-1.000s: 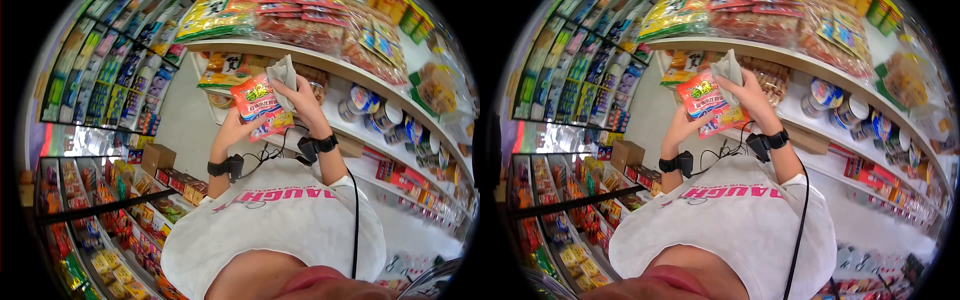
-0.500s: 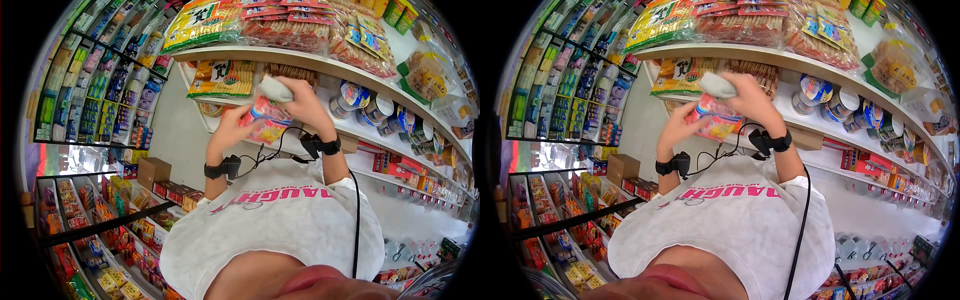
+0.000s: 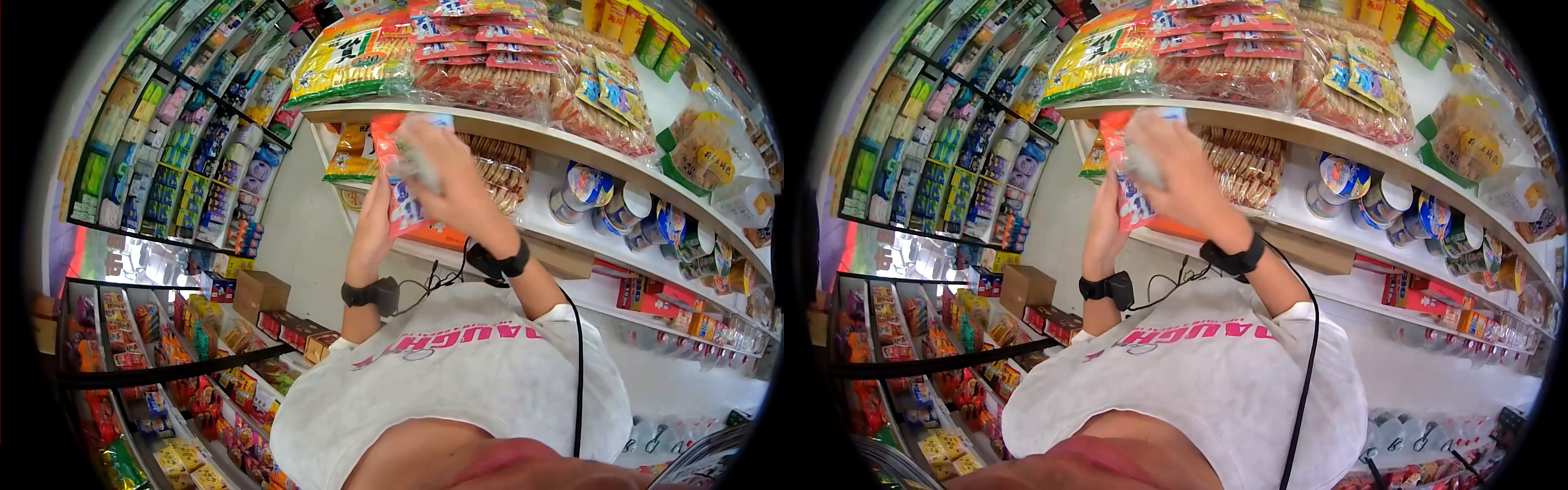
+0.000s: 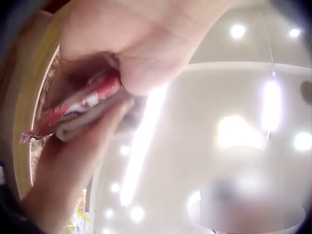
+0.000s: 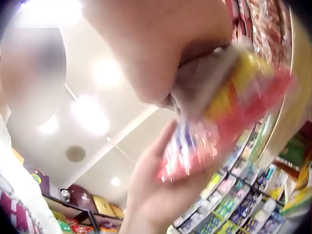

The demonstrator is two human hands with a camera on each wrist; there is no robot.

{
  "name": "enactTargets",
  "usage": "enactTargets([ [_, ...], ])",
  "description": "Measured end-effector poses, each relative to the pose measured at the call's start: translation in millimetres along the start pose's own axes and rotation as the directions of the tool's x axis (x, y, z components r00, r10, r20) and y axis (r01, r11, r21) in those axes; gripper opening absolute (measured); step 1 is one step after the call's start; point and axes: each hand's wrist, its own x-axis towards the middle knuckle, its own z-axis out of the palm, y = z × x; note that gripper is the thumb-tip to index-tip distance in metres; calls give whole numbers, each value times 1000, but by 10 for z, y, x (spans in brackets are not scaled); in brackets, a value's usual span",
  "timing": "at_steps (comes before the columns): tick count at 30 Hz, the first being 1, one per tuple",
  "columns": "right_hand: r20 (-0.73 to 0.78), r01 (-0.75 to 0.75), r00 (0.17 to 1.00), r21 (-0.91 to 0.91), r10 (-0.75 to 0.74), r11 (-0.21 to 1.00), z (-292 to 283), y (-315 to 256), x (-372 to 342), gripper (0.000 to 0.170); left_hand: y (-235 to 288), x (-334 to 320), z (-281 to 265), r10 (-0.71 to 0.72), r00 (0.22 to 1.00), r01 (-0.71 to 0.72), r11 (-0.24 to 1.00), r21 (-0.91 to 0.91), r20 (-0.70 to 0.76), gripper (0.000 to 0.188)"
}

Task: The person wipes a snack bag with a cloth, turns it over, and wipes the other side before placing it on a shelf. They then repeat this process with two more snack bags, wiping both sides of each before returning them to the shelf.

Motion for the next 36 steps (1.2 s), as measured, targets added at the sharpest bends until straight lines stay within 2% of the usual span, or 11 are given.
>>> enactTargets([
  [1,75,94,994,-178,-82,979,104,-75,-46,73,-64,30,-14,116,989,-101,983,156,-91,43],
  [8,326,348,898,-110,-298,931,-29,96,-85,66,146,369,-294,111,987,-138,956,-258,-117,39],
  [11,-115,-72,987,321,114,944,-27,326,39,61,419,470,281,315,942,-331,930,-162,-117,46],
  [12,-29,-230,949,620,314,750,-95,387,111,57,457,529,410,374,918,-386,919,-83,-132,49],
  [14,310,-398,788,916,531,57,-237,454,313,51,479,839,448,455,885,-442,887,134,-96,50],
  [16,69,-287,867,880,494,379,-298,513,477,46,496,1174,461,536,844,-494,789,364,-15,51],
  [20,-356,-65,888,533,293,844,-634,762,890,43,800,1597,765,463,878,-472,795,382,121,54],
  [26,-605,4,778,272,168,962,-921,1039,1229,42,744,1896,1066,582,775,-632,705,321,248,68],
  [31,-724,121,681,-36,-109,992,-904,1150,1374,42,866,2385,1106,683,673,-736,579,350,284,45],
  [33,-668,98,686,-307,-288,947,-945,1196,1488,49,906,2583,1153,699,649,-750,522,406,301,34],
  [36,-479,-79,852,-515,-210,854,-803,1391,1580,45,798,2969,1131,665,656,-726,425,541,357,28],
])
